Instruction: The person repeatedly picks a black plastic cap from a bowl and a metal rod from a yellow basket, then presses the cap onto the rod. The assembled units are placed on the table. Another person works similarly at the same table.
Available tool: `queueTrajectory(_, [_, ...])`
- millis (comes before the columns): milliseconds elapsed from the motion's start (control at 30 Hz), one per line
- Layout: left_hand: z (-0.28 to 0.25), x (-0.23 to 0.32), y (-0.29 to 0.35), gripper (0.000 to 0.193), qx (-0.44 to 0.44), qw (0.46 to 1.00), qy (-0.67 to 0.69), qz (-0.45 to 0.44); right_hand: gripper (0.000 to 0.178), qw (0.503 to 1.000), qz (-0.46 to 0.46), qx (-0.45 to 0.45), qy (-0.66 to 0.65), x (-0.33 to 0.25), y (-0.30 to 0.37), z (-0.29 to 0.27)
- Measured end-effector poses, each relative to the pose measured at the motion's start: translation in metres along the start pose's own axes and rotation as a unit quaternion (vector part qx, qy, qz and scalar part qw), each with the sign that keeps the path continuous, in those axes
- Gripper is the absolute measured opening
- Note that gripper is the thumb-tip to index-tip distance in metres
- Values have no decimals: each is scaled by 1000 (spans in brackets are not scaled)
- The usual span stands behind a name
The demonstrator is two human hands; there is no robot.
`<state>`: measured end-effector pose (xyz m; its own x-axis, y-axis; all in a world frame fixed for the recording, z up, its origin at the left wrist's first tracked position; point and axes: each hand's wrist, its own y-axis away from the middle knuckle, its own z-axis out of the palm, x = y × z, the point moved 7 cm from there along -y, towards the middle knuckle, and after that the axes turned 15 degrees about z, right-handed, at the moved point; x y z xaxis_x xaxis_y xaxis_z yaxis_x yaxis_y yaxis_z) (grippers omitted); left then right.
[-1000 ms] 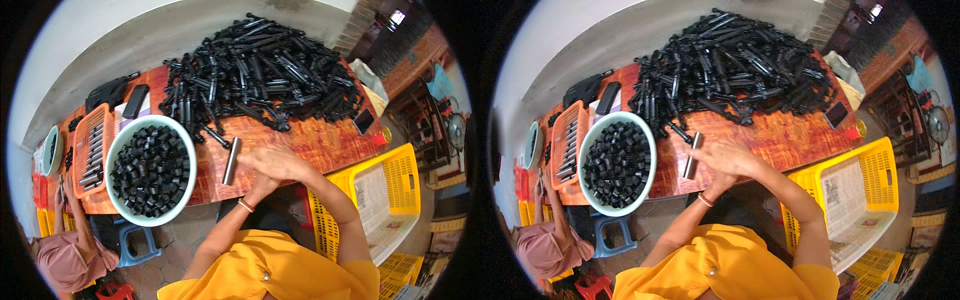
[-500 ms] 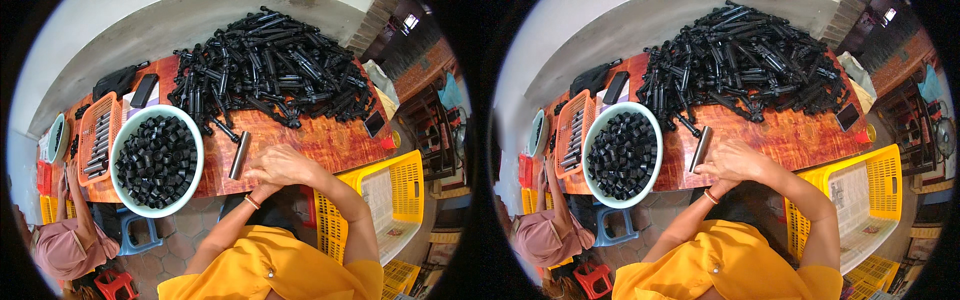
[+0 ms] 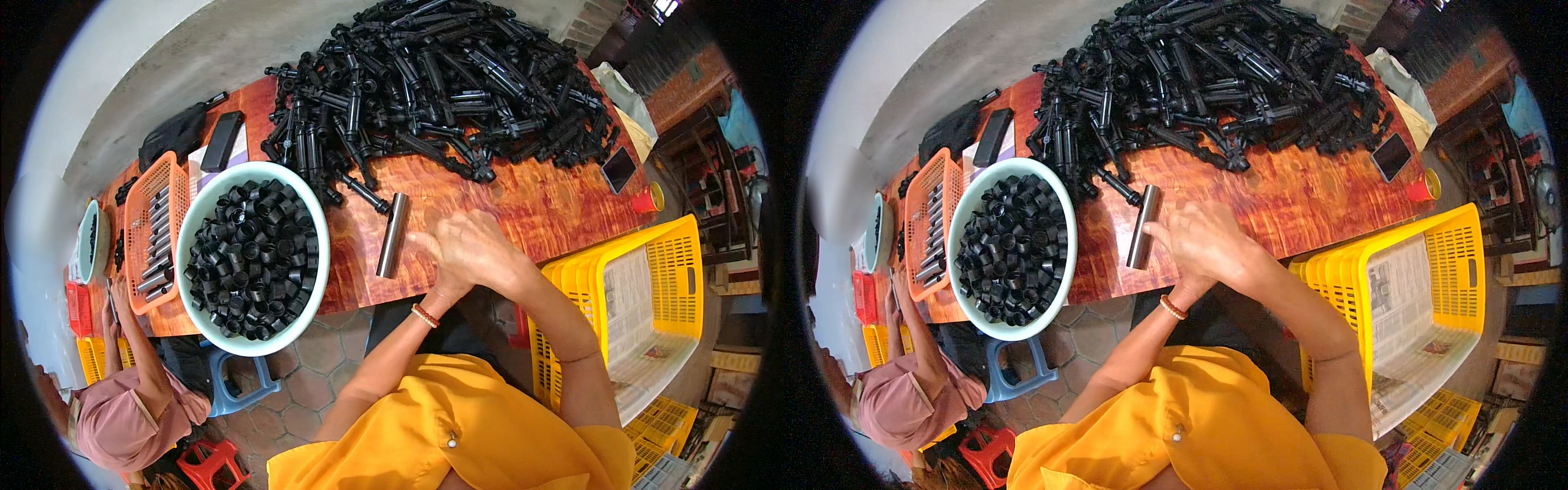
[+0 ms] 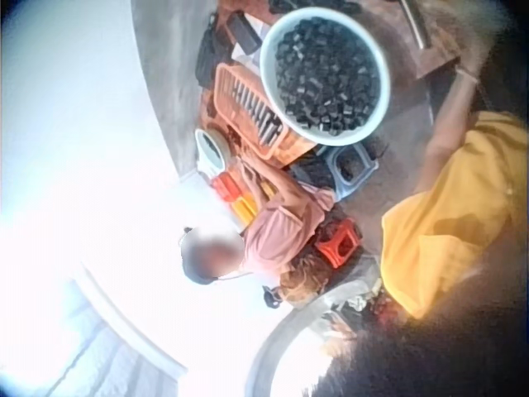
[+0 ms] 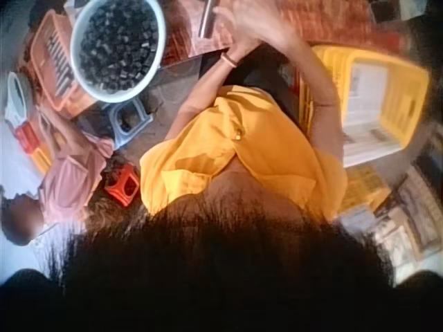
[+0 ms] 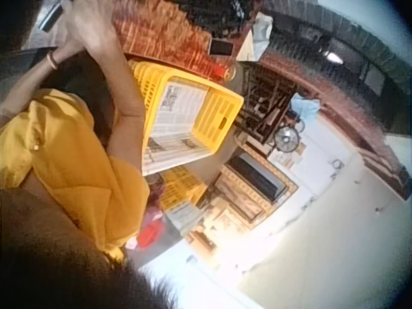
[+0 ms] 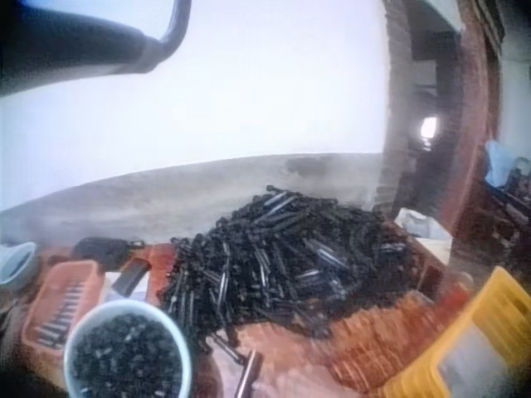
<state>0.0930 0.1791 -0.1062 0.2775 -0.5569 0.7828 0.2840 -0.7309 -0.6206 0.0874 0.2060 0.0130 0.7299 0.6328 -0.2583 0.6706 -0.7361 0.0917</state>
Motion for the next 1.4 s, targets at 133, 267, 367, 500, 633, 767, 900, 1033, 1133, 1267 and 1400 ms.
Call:
queueTrajectory(133, [0,3,-5,14,14,1000,-4,9,52,992,104,53,-46,18,-3,-2])
queueTrajectory(267, [-4,9,-10,15,42,999,-14,29,43,971,231,23,-56,28,2,4])
queueTrajectory(367, [-5,14,-9,15,9,1000,-27,2,41,949,234,98,-188,34,9,-17])
queueTrajectory(500, [-2,5,-7,15,10,999,-3,-30,24,910,95,252,-315,38,18,-34])
queueTrajectory(633, [-21,43,-15,21,-12,998,-25,-59,18,846,59,338,-408,38,45,-55])
queueTrajectory(767, [-71,108,-28,33,-69,993,5,-101,10,856,61,401,-320,55,58,-52])
queueTrajectory(900, [-179,142,-35,43,-74,986,-126,-78,12,864,114,369,-324,82,63,-22])
queueTrajectory(1033, [-313,170,-59,39,-27,939,-335,-70,15,873,185,277,-356,114,73,22])
queueTrajectory(1133, [-418,163,-72,42,-73,854,-515,13,16,864,185,265,-386,123,80,44])
queueTrajectory(1267, [-539,109,-69,30,-73,788,-608,-65,15,859,207,242,-401,122,92,56])
queueTrajectory(1400, [-613,26,-49,24,-150,647,-723,-189,14,859,226,229,-398,121,103,65])
